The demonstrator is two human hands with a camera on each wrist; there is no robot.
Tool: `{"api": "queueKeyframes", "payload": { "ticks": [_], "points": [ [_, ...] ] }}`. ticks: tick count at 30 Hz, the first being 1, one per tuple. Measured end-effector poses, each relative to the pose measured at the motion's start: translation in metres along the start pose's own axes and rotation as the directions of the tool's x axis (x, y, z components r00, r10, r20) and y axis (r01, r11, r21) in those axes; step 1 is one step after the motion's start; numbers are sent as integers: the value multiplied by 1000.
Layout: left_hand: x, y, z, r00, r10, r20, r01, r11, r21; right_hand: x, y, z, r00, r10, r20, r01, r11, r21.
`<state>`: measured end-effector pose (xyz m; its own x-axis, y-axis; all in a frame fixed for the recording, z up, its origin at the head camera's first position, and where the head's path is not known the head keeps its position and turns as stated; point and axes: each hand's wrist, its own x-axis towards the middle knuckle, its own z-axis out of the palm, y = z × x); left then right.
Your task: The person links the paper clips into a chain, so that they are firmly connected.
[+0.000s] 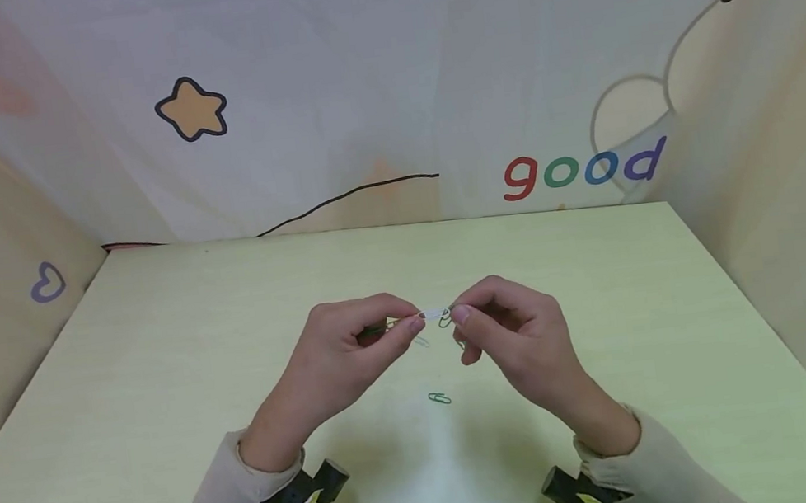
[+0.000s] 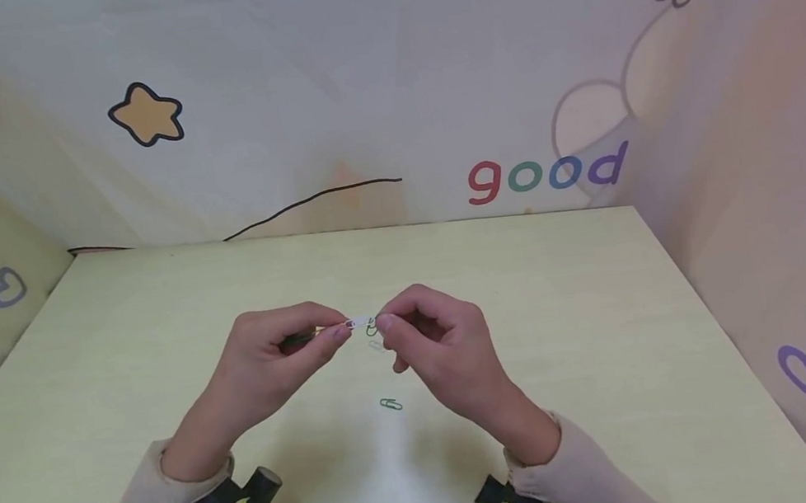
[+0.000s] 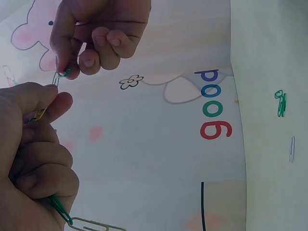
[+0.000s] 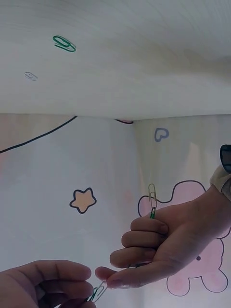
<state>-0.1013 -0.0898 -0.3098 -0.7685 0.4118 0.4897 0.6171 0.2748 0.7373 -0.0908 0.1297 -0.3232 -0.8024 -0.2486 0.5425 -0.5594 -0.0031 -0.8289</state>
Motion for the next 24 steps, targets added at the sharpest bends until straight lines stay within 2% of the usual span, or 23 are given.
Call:
{"api": "queueKeyframes", "payload": {
  "ticks": [7, 19, 24],
  "points": [
    [0, -4, 2, 1000, -7, 13, 7, 1000, 7, 0, -3, 2, 998, -50, -40, 51, 998, 28],
    [0, -3, 7, 998, -36, 48, 38, 999, -30, 0, -2, 3, 993, -68, -101, 73, 996, 51],
    [1, -2, 8, 997, -41, 70, 42, 999, -17, 0, -3, 1, 989, -54, -135, 62, 996, 57]
  ]
}}
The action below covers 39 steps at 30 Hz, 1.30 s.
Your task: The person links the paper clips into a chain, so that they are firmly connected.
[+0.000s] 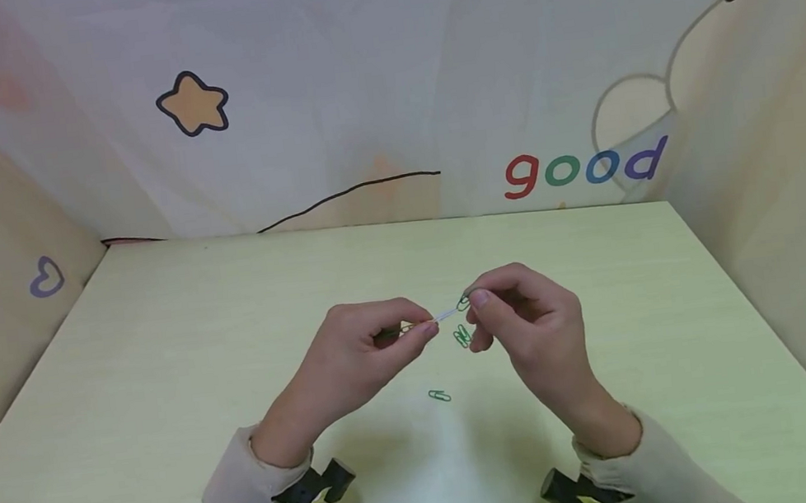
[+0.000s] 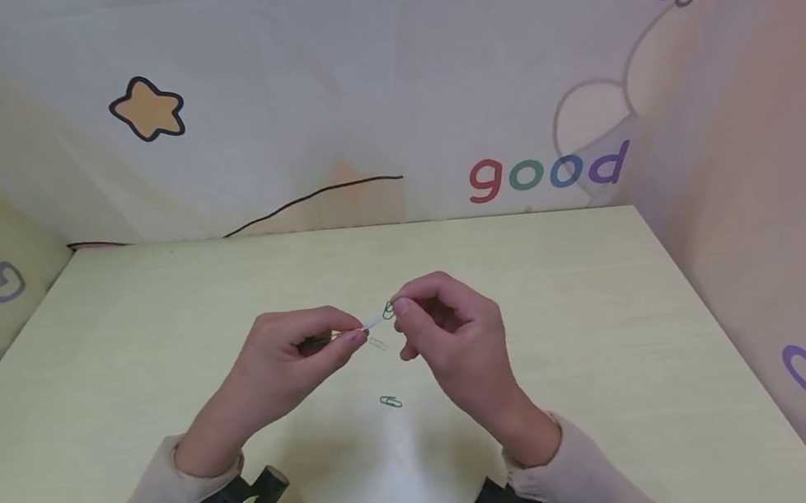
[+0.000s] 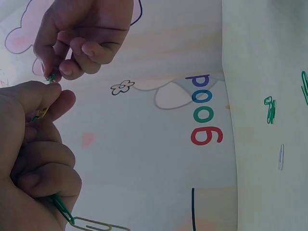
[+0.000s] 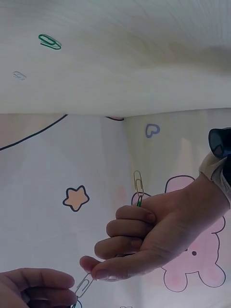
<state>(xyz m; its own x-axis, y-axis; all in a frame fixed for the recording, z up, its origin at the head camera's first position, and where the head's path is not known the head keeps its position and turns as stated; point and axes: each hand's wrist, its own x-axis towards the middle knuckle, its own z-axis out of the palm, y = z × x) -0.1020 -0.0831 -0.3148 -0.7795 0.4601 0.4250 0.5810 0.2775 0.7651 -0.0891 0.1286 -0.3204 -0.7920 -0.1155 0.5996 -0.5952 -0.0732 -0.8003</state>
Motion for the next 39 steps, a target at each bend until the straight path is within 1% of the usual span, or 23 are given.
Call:
{"api": "queueKeyframes", "payload": {
  "ticks": [4, 6, 7, 9, 10, 11, 12, 14, 15, 16, 17, 18, 20, 21, 23, 25, 27, 30, 33, 35, 37, 39],
  "points": [
    [0, 0, -2, 1000, 0, 6, 0, 1000, 28, 2, -2, -4, 998, 55, 13, -55, 998, 0],
    [0, 0, -3, 1000, -19, 20, 18, 999, 33, 4, -5, -7, 995, 96, 28, -96, 995, -23],
    [0, -1, -4, 999, -39, 38, 38, 999, 28, 4, -6, -9, 993, 115, 35, -113, 993, -38],
    [0, -3, -5, 991, -86, 107, 88, 996, -11, 6, -9, -11, 989, 139, 46, -136, 988, -72],
    [1, -5, -4, 981, -109, 158, 117, 992, -39, 6, -11, -13, 988, 146, 52, -142, 986, -87],
    [1, -7, -3, 967, -131, 218, 150, 986, -75, 7, -12, -13, 987, 149, 59, -143, 985, -98],
    [1, -10, -2, 949, -147, 278, 183, 977, -109, 7, -13, -14, 987, 150, 65, -143, 984, -109],
    [2, -15, 1, 911, -150, 383, 232, 957, -177, 6, -16, -14, 986, 147, 77, -136, 981, -136],
    [2, -18, 4, 896, -140, 421, 247, 946, -210, 6, -17, -14, 986, 146, 84, -133, 980, -148],
    [3, -20, 5, 884, -125, 450, 259, 934, -248, 5, -19, -13, 985, 146, 91, -131, 979, -157],
    [3, -21, 7, 878, -109, 467, 268, 920, -287, 5, -20, -13, 984, 146, 98, -129, 978, -165],
    [3, -23, 8, 876, -90, 473, 269, 906, -327, 5, -21, -12, 984, 147, 105, -128, 977, -170],
    [3, -24, 10, 882, -51, 469, 267, 874, -407, 4, -23, -11, 982, 149, 119, -127, 977, -172],
    [2, -25, 10, 887, -30, 460, 262, 854, -449, 4, -24, -10, 981, 150, 126, -128, 977, -170],
    [1, -24, 9, 903, 1, 430, 243, 825, -511, 5, -24, -9, 979, 145, 142, -121, 979, -165],
    [0, -22, 7, 918, 22, 397, 221, 803, -554, 5, -25, -8, 978, 138, 154, -113, 981, -160],
    [-1, -19, 6, 932, 31, 362, 201, 786, -584, 5, -25, -8, 977, 134, 169, -105, 980, -167],
    [-1, -16, 5, 948, 15, 317, 190, 775, -603, 4, -24, -7, 974, 135, 185, -101, 978, -182],
    [0, -14, 4, 960, -40, 277, 204, 777, -595, 3, -24, -7, 971, 137, 194, -96, 973, -208],
    [0, -12, 1, 963, -82, 256, 220, 784, -581, 3, -24, -8, 971, 141, 194, -98, 972, -216],
    [1, -11, -1, 964, -120, 239, 239, 789, -567, 3, -24, -8, 970, 145, 196, -101, 971, -217],
    [1, -10, -4, 965, -144, 220, 245, 797, -552, 3, -23, -8, 969, 147, 197, -104, 971, -215]
  ]
}}
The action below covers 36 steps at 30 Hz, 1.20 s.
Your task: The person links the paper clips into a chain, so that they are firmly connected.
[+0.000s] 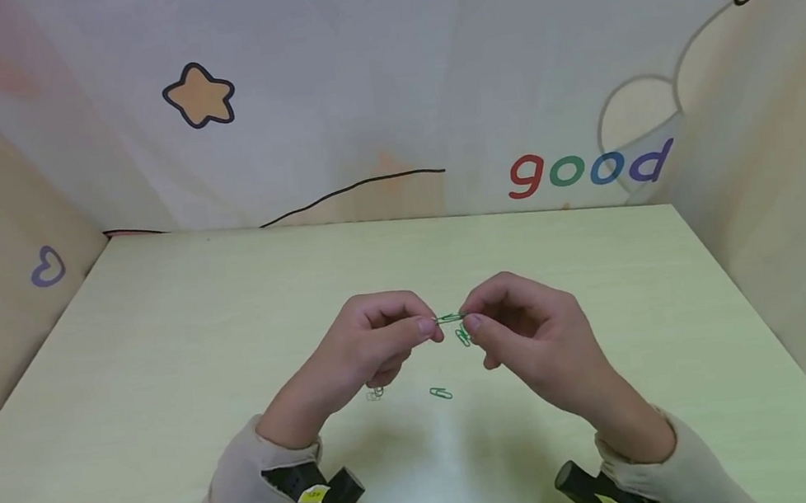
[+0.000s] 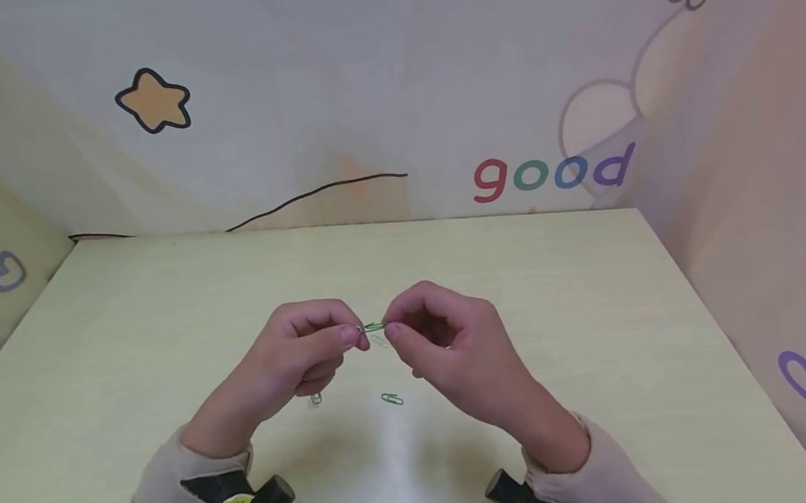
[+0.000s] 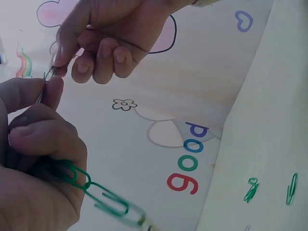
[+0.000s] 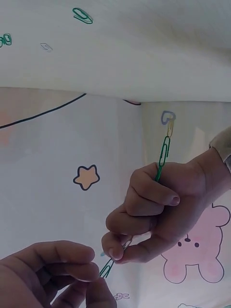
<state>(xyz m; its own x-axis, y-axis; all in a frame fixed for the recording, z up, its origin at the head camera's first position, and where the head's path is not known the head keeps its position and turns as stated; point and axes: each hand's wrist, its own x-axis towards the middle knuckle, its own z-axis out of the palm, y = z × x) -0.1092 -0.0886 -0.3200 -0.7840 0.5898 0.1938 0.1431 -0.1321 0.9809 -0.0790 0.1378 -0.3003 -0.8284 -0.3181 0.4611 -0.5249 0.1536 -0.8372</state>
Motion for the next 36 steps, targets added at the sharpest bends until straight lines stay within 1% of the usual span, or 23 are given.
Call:
{"api": "queueKeyframes", "payload": {
  "ticks": [4, 6, 8, 10, 12, 15, 17, 19, 22, 24, 28, 30, 32, 35, 36],
  "points": [
    [-1, 5, -5, 999, -8, -46, 11, 998, 60, 2, 5, -1, 1000, 7, -9, -8, 1000, -12],
    [-3, 7, -8, 997, -14, -75, 21, 996, 91, 4, 10, -3, 999, 29, -14, -30, 999, -28],
    [-4, 10, -13, 995, -18, -102, 30, 992, 124, 7, 18, -4, 997, 72, -16, -73, 997, -40],
    [-6, 13, -18, 992, -12, -127, 31, 988, 150, 11, 29, -4, 990, 143, -11, -143, 989, -44],
    [-7, 16, -22, 989, 4, -148, 21, 986, 167, 15, 46, -2, 973, 232, 1, -232, 972, -30],
    [-8, 20, -28, 985, 30, -170, 1, 984, 179, 20, 75, 2, 930, 365, 34, -365, 931, -2],
    [-9, 22, -30, 983, 41, -179, -8, 984, 180, 22, 93, 7, 903, 425, 58, -426, 905, 9],
    [-9, 24, -32, 981, 49, -187, -14, 983, 185, 21, 108, 12, 885, 459, 80, -461, 888, 2],
    [-9, 25, -34, 978, 53, -201, -13, 980, 197, 21, 124, 18, 868, 488, 95, -488, 873, -27],
    [-10, 27, -35, 977, 51, -209, -8, 979, 202, 21, 131, 23, 854, 510, 98, -509, 860, -43],
    [-9, 28, -36, 975, 48, -219, 1, 975, 222, 21, 139, 35, 820, 565, 88, -559, 825, -86],
    [-9, 30, -36, 973, 54, -224, 0, 972, 234, 21, 141, 40, 816, 573, 77, -563, 817, -123],
    [-9, 31, -37, 971, 61, -231, -3, 970, 243, 21, 144, 44, 820, 570, 57, -554, 814, -173],
    [-10, 32, -38, 969, 68, -239, -7, 968, 249, 22, 146, 50, 841, 541, 26, -516, 814, -265],
    [-11, 32, -38, 968, 69, -242, -6, 968, 253, 23, 148, 51, 846, 533, 17, -505, 810, -298]
  ]
}}
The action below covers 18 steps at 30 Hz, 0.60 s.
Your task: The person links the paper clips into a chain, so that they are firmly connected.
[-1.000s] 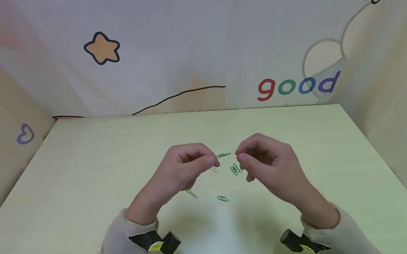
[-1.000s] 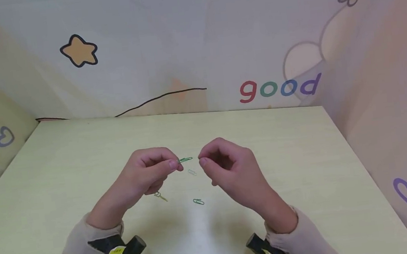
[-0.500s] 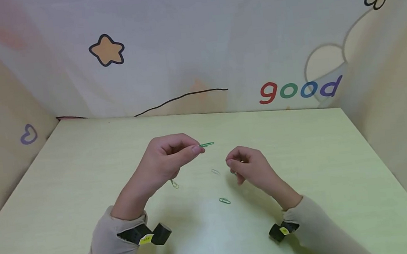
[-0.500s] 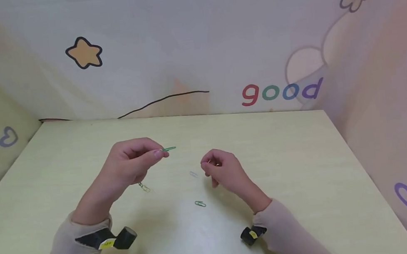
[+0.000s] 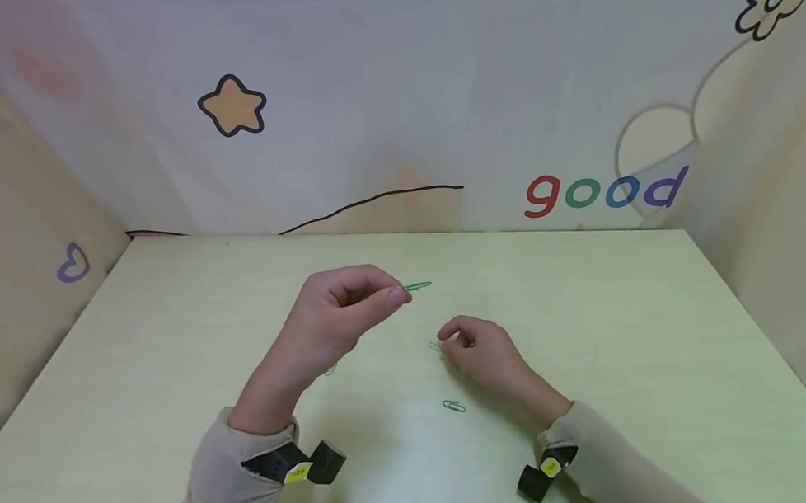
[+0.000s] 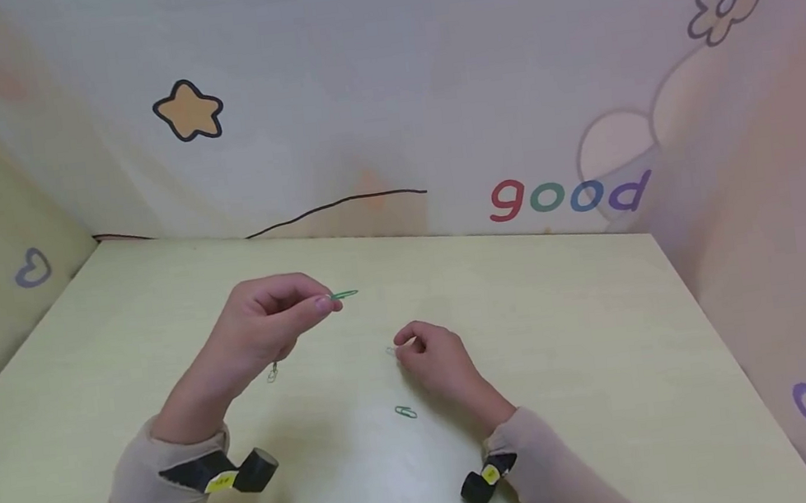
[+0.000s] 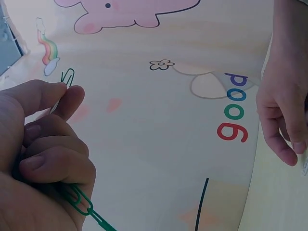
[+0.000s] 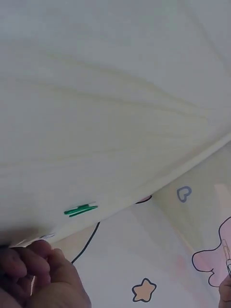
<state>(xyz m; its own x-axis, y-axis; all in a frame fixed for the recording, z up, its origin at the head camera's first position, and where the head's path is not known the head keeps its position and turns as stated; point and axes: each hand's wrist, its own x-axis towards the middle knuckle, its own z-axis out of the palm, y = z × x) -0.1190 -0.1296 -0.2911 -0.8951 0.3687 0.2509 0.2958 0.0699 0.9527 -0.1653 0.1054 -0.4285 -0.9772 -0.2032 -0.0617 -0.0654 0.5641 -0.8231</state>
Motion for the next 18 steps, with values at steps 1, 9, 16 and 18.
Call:
{"api": "queueKeyframes", "payload": {
  "ticks": [1, 9, 16, 18],
  "points": [
    [0, 0, 0, 1000, -2, -1, 2, 1000, 4, 1, 1, 1, 1000, -4, -9, 4, 999, -33],
    [1, -5, 2, 1000, -13, -6, 13, 1000, 26, 4, -2, 6, 999, -25, 29, 32, 958, -286],
    [1, -8, -1, 1000, -15, 11, 15, 999, 35, 3, -10, 5, 997, -34, 76, 54, 956, -288],
    [1, -9, -1, 1000, -11, 16, 10, 999, 38, 2, -12, 2, 995, -36, 96, 59, 964, -258]
  ]
}}
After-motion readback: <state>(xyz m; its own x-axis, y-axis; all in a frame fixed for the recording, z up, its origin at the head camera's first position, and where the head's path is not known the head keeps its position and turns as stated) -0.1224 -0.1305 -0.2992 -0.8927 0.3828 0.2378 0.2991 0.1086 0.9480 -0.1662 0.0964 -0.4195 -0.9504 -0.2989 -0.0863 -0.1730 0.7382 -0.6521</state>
